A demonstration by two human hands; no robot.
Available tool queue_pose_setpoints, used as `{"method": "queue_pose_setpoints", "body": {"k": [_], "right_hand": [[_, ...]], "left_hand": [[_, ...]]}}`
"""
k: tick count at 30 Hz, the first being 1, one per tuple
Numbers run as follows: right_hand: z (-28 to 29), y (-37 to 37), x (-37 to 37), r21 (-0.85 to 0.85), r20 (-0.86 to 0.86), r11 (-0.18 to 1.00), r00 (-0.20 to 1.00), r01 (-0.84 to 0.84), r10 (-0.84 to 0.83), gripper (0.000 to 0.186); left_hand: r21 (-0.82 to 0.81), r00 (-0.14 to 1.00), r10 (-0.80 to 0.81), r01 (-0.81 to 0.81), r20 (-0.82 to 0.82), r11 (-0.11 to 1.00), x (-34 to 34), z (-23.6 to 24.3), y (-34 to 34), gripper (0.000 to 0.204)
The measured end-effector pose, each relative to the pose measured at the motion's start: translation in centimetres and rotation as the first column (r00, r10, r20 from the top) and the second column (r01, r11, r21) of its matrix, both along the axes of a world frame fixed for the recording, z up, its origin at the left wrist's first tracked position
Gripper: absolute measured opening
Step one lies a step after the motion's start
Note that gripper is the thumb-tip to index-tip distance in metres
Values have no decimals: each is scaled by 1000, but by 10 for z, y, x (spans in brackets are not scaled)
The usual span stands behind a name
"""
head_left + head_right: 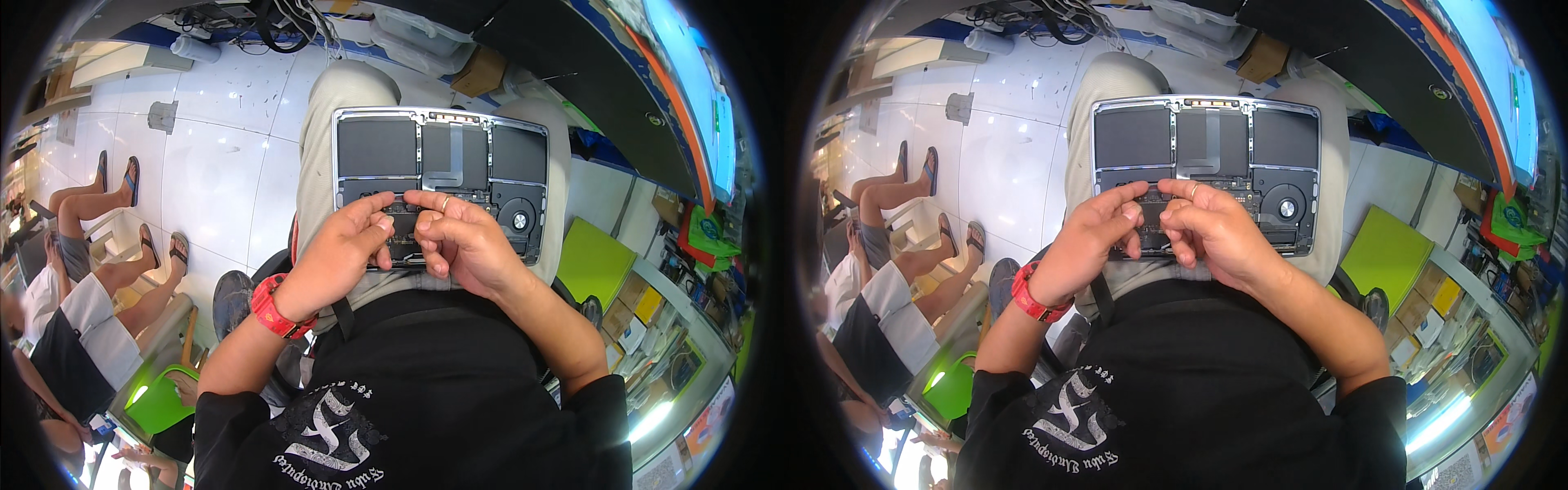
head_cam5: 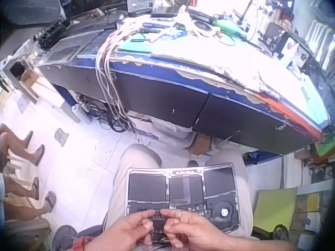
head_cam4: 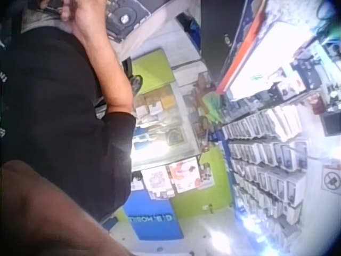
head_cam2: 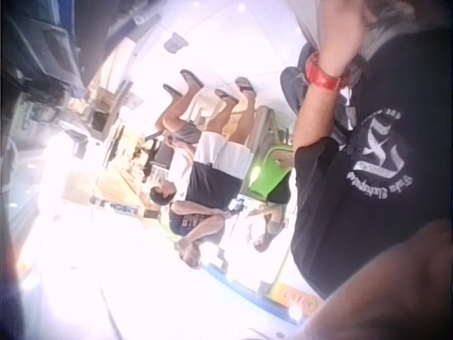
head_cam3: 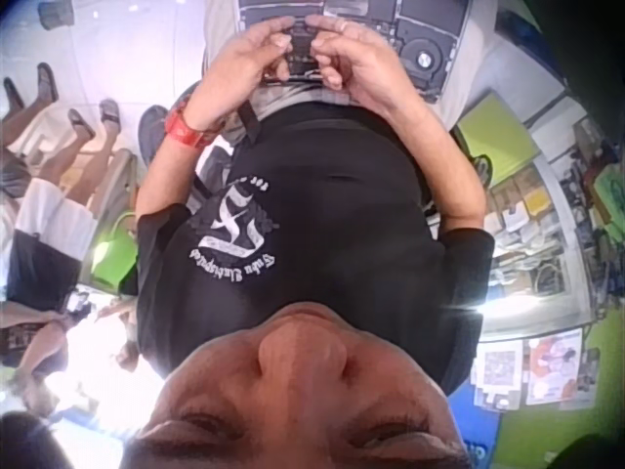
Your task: The person works on the internal components of an open laptop using a screwdriver and tweezers to manipulate small parts and connectors.
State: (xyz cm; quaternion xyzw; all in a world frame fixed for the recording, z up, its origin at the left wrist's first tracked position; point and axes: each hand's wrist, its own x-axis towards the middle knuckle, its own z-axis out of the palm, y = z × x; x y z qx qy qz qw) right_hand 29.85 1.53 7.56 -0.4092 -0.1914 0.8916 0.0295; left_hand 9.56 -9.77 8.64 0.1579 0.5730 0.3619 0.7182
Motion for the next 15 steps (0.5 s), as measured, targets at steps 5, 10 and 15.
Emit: {"method": "queue_pose_setpoints", "body": {"k": [5,10,15], "right_hand": [[0,-3,1,-23,-10,999,1000,24,-24,62],[-5,-5,4,-32,-24,998,998,54,-54,59],[-7,-6,5,-50,-31,996,996,76,-78,56]], "left_hand": [[-50,986,98,-92,134,995,-2,-2,-2,65],[-80,962,168,-154,216,985,-5,-3,-2,62],[-106,937,236,-216,256,971,-5,-4,-3,59]]}}
